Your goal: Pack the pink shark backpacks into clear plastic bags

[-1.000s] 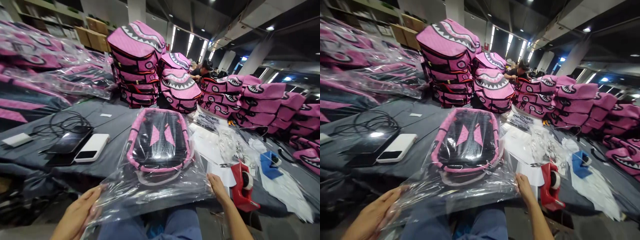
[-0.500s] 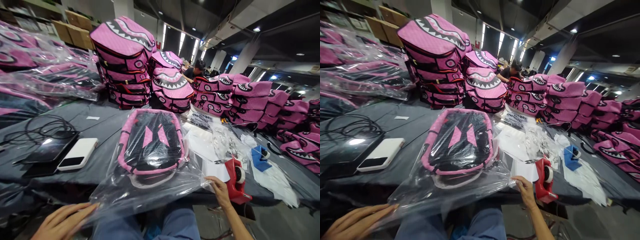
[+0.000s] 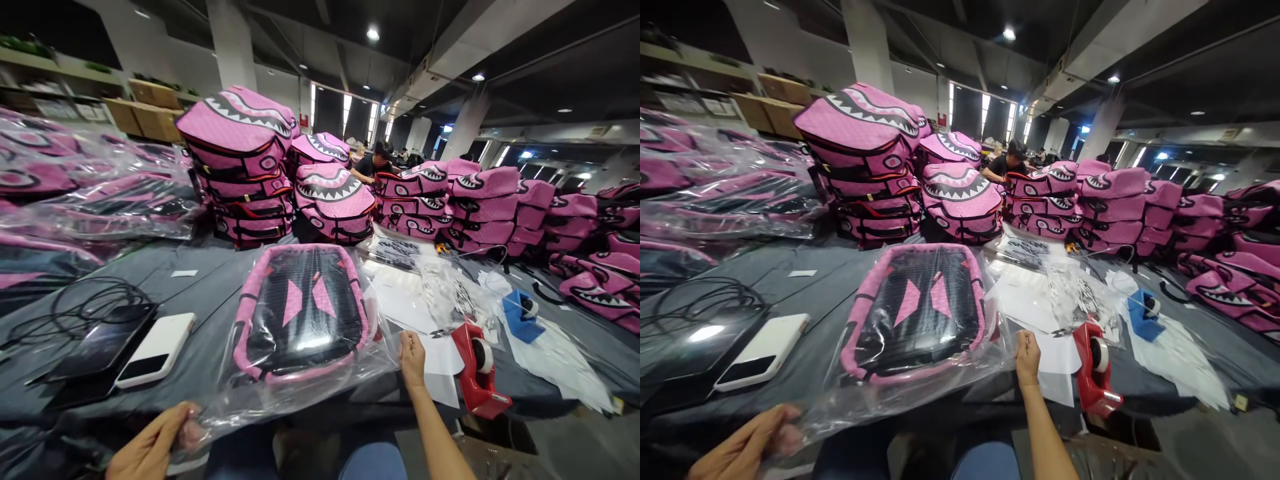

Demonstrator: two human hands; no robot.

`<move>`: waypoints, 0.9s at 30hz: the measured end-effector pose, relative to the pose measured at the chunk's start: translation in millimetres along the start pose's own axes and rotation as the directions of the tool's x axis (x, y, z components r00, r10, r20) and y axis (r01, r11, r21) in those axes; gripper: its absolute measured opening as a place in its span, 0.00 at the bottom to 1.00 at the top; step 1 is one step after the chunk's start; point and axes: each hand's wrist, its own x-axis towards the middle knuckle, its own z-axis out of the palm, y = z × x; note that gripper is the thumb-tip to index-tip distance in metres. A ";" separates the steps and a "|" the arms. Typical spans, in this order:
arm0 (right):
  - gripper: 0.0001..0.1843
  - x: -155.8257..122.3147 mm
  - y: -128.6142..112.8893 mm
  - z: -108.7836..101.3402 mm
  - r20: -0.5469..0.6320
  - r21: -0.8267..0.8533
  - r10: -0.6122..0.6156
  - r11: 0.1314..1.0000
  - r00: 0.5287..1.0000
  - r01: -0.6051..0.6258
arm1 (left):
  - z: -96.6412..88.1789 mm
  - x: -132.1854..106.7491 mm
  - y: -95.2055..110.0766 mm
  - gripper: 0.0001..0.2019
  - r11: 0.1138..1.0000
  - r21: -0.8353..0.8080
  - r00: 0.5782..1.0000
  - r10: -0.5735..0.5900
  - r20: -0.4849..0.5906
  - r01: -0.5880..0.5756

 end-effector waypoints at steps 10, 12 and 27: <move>0.30 -3.7 -7.0 -2.2 0.016 -0.012 -0.019 1.000 1.000 0.019 | 52.7 -28.0 116.7 0.19 0.320 0.357 0.388 0.912 0.136 -0.877; 0.30 -3.9 -8.4 -1.0 0.013 -0.002 -0.019 1.000 1.000 0.019 | 60.3 -31.2 120.4 0.17 0.357 0.308 0.420 0.892 0.170 -0.882; 0.31 -6.9 -4.0 -2.2 0.003 0.036 -0.029 0.999 1.000 0.029 | 68.0 -2.0 109.2 0.14 0.370 0.132 0.390 0.900 0.193 -0.920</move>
